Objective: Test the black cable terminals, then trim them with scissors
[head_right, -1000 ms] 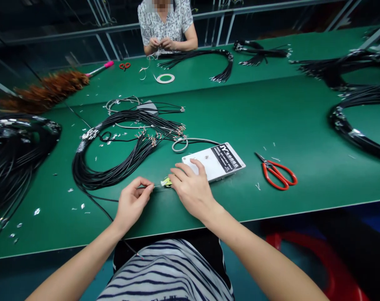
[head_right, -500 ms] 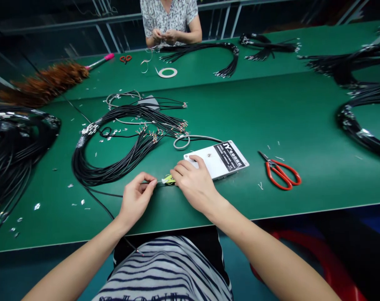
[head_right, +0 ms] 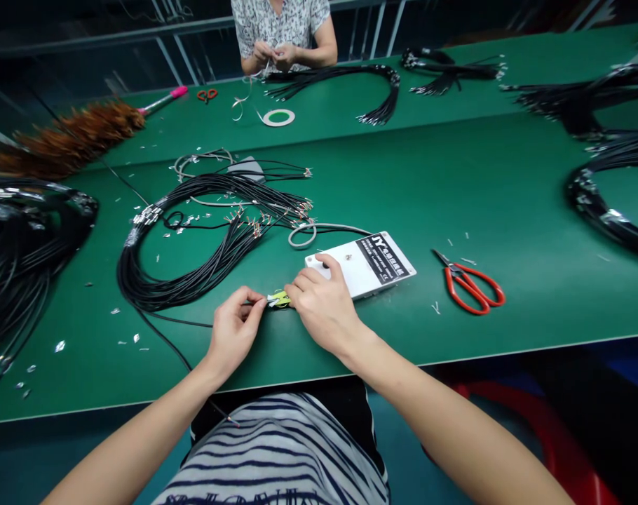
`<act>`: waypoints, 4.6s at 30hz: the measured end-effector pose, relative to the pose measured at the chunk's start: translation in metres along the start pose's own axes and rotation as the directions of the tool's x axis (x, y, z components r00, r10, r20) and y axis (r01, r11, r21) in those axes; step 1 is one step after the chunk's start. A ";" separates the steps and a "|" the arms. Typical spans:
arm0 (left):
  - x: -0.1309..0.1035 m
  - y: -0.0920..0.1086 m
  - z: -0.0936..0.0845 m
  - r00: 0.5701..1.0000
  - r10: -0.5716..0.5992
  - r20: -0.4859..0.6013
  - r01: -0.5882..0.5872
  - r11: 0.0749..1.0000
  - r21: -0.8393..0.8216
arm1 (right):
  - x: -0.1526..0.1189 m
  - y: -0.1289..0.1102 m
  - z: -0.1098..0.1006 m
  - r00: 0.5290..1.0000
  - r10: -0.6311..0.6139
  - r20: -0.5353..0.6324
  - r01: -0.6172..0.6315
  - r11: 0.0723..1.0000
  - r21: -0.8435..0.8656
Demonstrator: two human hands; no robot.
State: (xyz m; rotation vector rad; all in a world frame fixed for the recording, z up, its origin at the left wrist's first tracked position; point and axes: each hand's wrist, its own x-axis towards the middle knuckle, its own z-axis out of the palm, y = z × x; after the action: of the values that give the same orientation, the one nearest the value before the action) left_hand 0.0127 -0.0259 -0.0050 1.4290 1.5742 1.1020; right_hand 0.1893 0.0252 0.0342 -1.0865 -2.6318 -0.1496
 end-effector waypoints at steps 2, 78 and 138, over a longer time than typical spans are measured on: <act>0.000 0.000 0.000 1.000 0.004 -0.003 -0.004 1.000 0.004 | -0.001 0.000 0.000 1.000 0.006 0.006 -0.007 1.000 0.014; 0.014 0.012 -0.021 0.978 -0.203 0.045 0.205 0.912 -0.356 | 0.005 0.001 0.006 0.994 0.070 -0.090 -0.069 0.997 0.015; 0.020 -0.003 -0.004 1.000 -0.023 0.018 0.024 0.997 -0.074 | -0.078 0.009 0.002 0.879 0.327 -0.346 -0.298 0.945 0.136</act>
State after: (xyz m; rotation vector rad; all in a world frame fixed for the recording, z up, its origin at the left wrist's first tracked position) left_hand 0.0053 -0.0068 -0.0057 1.3639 1.5187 1.1198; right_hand 0.2477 -0.0212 0.0085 -1.2991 -2.0877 -0.1591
